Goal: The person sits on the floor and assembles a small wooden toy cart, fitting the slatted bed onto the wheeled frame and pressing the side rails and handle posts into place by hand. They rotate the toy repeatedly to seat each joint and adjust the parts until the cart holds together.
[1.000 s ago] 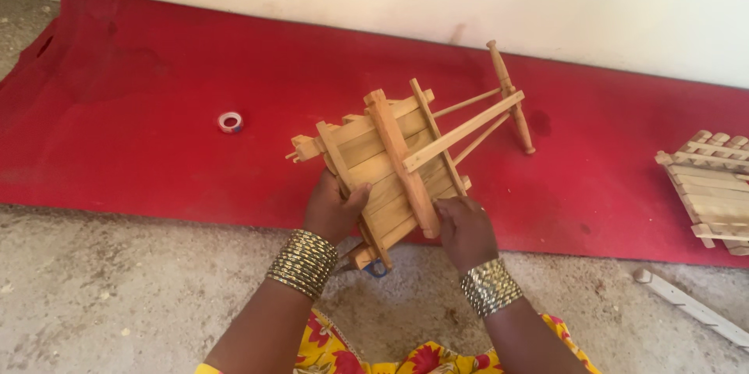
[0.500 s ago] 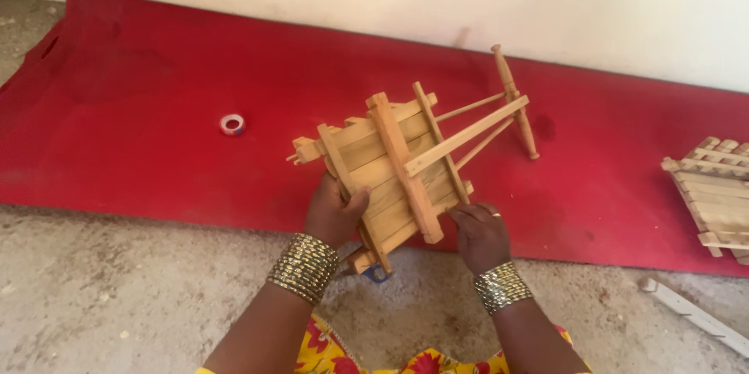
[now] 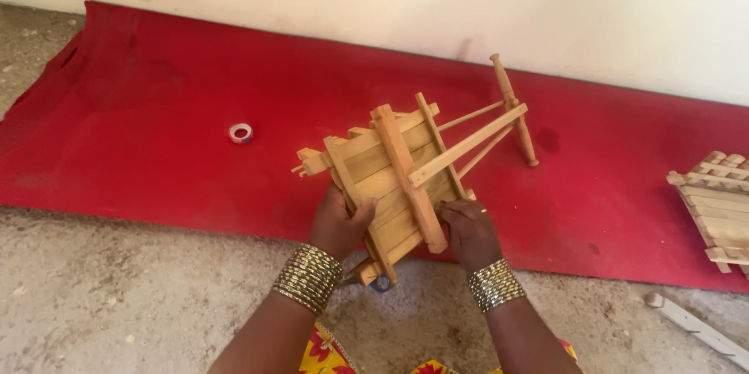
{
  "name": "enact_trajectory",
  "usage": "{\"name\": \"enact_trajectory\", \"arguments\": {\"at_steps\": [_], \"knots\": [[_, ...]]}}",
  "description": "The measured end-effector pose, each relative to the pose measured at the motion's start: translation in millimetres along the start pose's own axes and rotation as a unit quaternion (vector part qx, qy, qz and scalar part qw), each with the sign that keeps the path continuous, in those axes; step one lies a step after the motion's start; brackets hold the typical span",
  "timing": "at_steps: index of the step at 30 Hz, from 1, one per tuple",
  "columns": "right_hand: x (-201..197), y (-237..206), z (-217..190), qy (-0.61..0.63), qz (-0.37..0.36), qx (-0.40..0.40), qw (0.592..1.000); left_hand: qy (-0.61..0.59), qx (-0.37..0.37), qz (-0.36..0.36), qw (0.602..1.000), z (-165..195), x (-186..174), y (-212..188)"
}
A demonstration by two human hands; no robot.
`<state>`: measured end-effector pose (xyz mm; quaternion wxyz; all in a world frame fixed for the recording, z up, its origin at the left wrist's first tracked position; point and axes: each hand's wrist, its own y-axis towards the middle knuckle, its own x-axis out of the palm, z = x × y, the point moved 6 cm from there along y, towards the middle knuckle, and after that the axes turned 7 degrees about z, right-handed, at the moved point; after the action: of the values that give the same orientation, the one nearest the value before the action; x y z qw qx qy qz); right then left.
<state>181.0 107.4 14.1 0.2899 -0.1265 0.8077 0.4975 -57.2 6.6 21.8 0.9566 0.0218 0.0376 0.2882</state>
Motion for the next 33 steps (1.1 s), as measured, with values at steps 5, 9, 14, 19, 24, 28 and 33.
{"name": "enact_trajectory", "arguments": {"at_steps": [5,9,14,19,24,28,33], "knots": [[-5.9,1.4,6.8,-0.126,0.028,0.056,0.99,0.025,0.032,-0.028,0.999,15.2,5.5,-5.8],[5.0,-4.8,-10.1,-0.031,0.032,0.037,0.998,0.063,0.048,-0.05,0.996,19.7,6.0,-5.7],[-1.0,2.2,4.0,-0.128,0.014,0.043,0.991,0.043,0.039,-0.052,0.997,14.7,4.9,-7.7],[9.1,-4.8,-5.4,-0.044,0.071,0.108,0.991,0.0,0.041,-0.053,0.998,8.2,6.9,-5.5],[11.2,-0.4,-14.5,-0.047,0.039,0.019,0.998,-0.016,0.035,-0.067,0.997,-0.2,4.9,-5.9],[5.4,3.7,6.0,-0.114,0.023,0.123,0.986,-0.032,0.012,-0.062,0.997,-7.6,6.8,-3.9],[16.8,-2.8,-18.5,-0.029,0.062,0.155,0.986,-0.059,0.004,-0.064,0.996,-9.9,5.7,4.7]]}}
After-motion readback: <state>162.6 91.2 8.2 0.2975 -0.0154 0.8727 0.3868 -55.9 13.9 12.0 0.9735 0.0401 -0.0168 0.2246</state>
